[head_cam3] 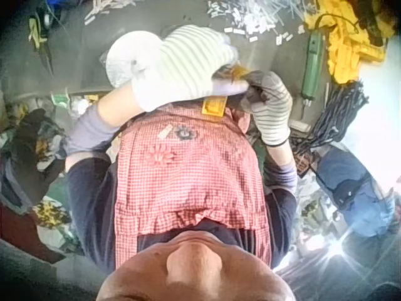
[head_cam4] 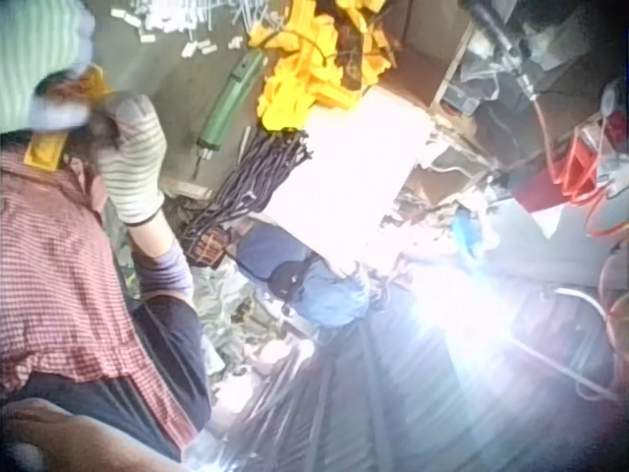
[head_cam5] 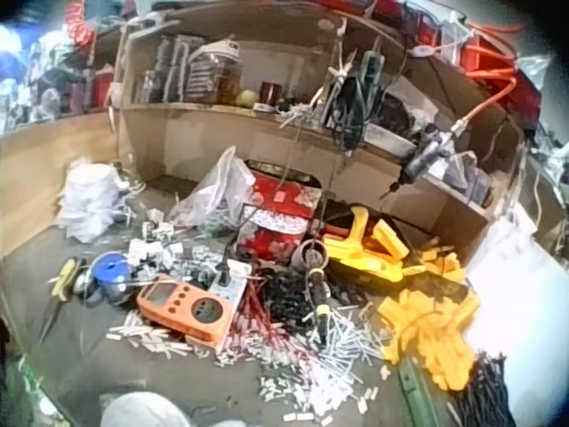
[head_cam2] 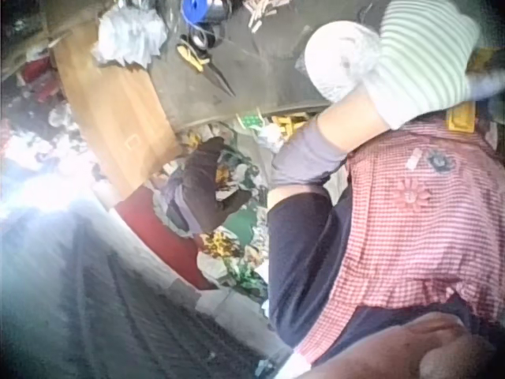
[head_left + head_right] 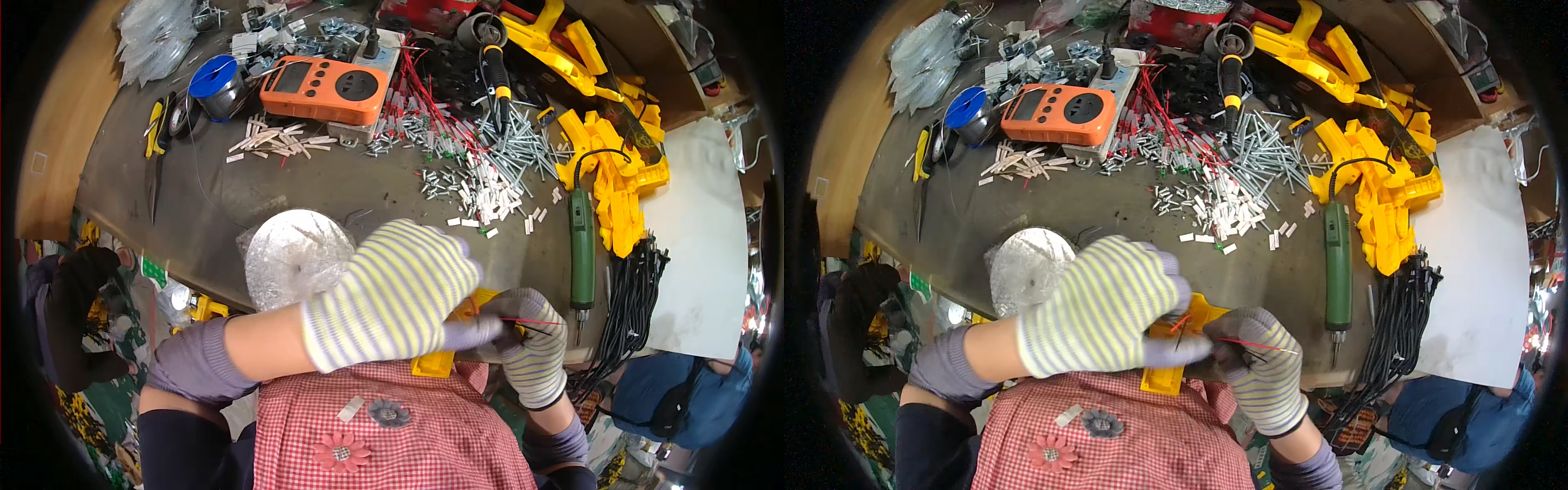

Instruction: Assemble internal components and wiring into a yellow plastic housing for an electronic device.

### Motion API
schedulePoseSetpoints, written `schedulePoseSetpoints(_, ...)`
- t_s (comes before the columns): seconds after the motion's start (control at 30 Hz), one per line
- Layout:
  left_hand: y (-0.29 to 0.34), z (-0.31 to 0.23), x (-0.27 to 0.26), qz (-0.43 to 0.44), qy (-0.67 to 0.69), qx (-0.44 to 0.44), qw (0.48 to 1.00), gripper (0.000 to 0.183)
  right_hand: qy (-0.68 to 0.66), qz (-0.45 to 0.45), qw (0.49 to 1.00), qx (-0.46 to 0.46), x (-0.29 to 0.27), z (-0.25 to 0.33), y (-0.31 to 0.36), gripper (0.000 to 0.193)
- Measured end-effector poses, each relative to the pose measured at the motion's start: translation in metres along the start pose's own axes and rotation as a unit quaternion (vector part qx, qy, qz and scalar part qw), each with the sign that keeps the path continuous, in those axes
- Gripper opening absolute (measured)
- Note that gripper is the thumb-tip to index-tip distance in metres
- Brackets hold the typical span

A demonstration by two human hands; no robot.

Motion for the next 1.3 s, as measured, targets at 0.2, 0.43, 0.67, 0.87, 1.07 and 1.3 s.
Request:
schedulePoseSetpoints(0.2,0.015,0.027,-0.001,-0.116,0.159,-0.049,0.979,0.020,0.119,-0.045,0.983,-0.132,0.017,0.010,0.003,0.020)
schedulePoseSetpoints(0.43,0.022,0.035,-0.001,-0.162,0.218,-0.049,0.961,0.019,0.190,-0.031,0.966,-0.170,0.026,0.020,0.000,0.019)
schedulePoseSetpoints(0.67,0.023,0.036,-0.002,-0.185,0.238,-0.049,0.952,0.019,0.214,0.015,0.960,-0.182,0.033,0.026,-0.003,0.021)
schedulePoseSetpoints(0.87,0.023,0.037,-0.002,-0.170,0.239,-0.059,0.954,0.018,0.165,-0.038,0.961,-0.218,0.029,0.020,0.000,0.021)
schedulePoseSetpoints(1.07,0.022,0.033,-0.002,-0.187,0.229,-0.043,0.954,0.017,0.158,0.027,0.977,-0.142,0.028,0.017,-0.012,0.019)
schedulePoseSetpoints(1.3,0.020,0.035,0.003,-0.137,0.227,-0.070,0.962,0.016,0.118,0.002,0.984,-0.137,0.021,0.010,-0.015,0.024)
Point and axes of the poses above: each hand's wrist, its own y-axis away from the middle knuckle, its own x-axis out of the palm, z = x × y, the point moved 9 cm from there along -y, towards the middle knuckle, and after that the axes turned 6 degrees about x, right-handed, at the moved point
